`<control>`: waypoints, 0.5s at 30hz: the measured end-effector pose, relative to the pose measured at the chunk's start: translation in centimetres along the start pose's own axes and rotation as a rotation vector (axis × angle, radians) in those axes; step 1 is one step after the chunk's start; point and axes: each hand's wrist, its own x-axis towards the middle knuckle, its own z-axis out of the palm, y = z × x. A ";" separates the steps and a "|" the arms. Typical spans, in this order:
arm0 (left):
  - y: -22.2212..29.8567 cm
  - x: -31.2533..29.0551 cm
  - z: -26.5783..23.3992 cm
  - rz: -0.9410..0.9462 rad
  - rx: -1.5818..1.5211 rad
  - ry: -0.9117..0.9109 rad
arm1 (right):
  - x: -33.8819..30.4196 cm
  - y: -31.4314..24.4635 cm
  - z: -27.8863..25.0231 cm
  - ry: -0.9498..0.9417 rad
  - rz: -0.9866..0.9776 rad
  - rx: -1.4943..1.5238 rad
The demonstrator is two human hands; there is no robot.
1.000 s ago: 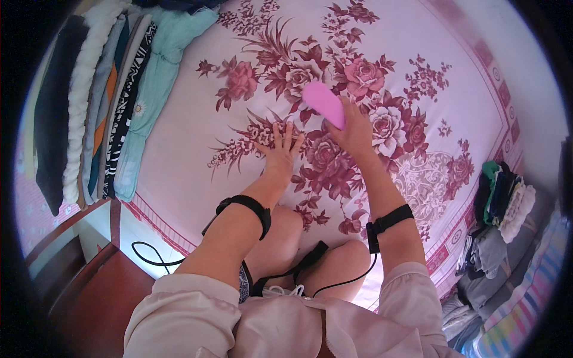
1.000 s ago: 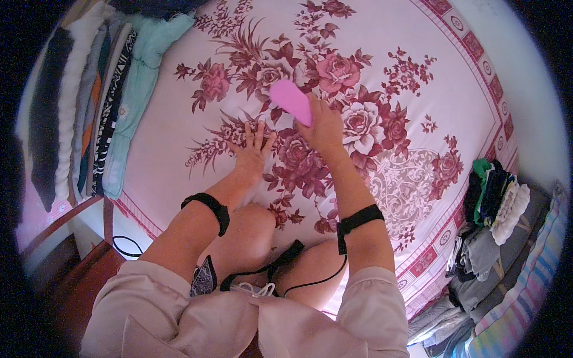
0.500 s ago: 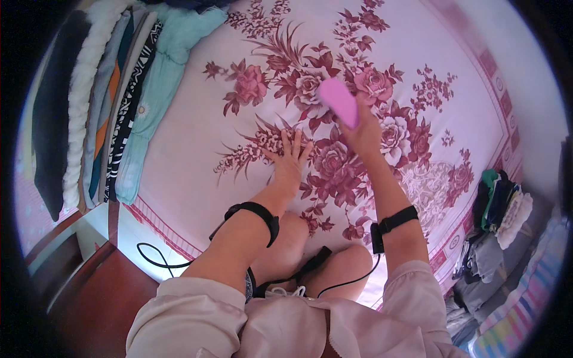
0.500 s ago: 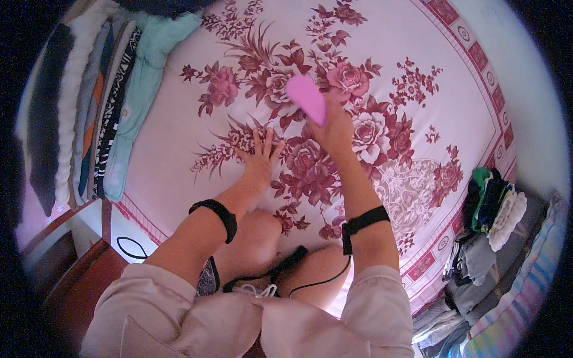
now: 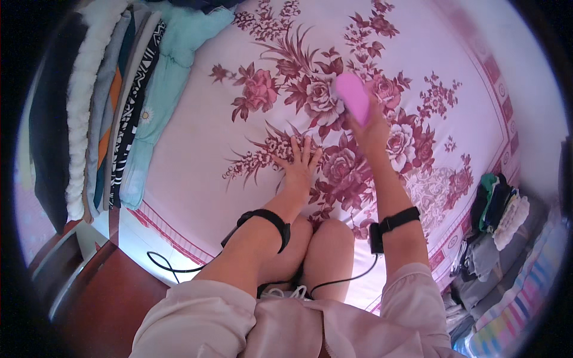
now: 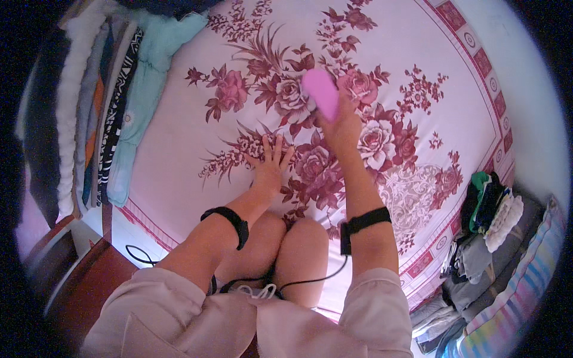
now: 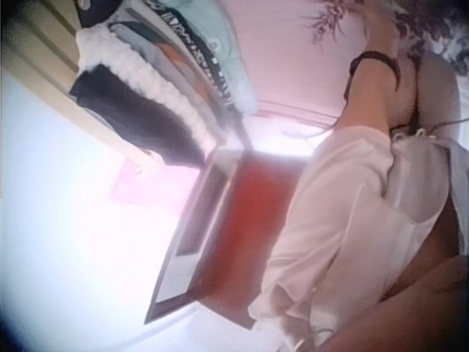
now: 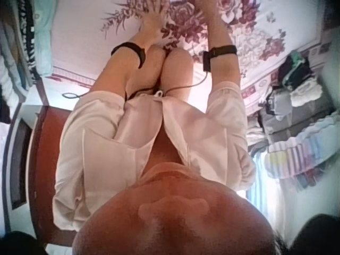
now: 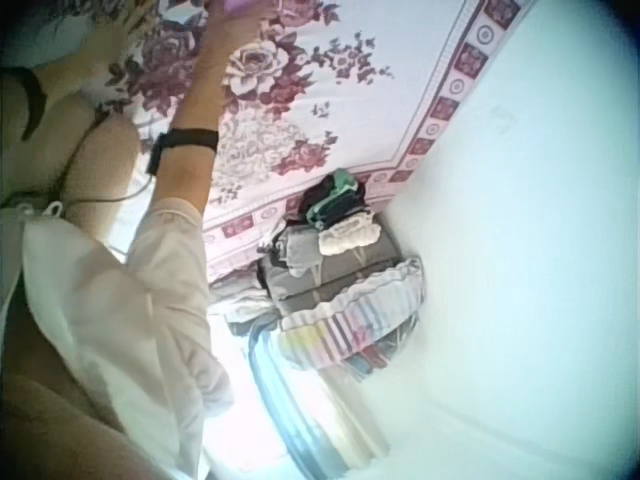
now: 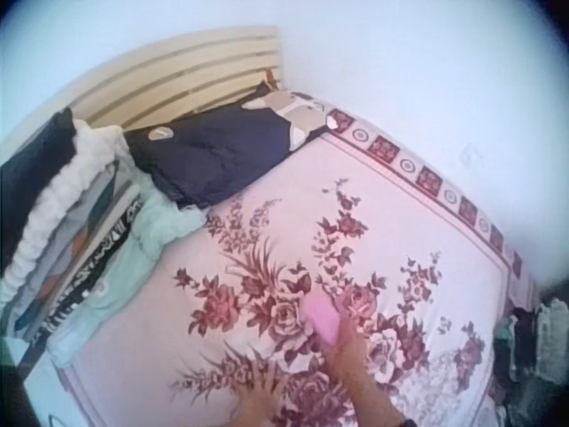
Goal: The person uses a lint roller to remove lint from a floral bedspread and then from a black garment taken from a stack of clothes.
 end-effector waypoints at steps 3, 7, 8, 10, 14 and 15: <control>0.0 0.1 -0.1 0.006 -0.008 -0.037 | -0.5 -0.9 0.8 -0.150 -0.261 -0.102; 0.0 0.2 -0.1 0.012 -0.106 -0.061 | 1.8 -1.3 1.5 -0.035 -0.397 -0.114; 0.0 0.2 -0.1 0.001 -0.115 -0.054 | 2.5 -1.4 1.6 -0.010 -0.350 -0.108; 0.0 0.3 0.0 -0.012 -0.140 -0.044 | 3.7 -1.5 1.7 0.008 -0.253 -0.042; 0.2 0.7 0.4 -0.015 -0.141 -0.057 | 3.8 -2.0 2.2 0.070 -0.336 -0.087; 0.2 0.7 0.5 -0.009 -0.131 -0.078 | 3.3 -2.2 2.3 0.041 -0.390 -0.071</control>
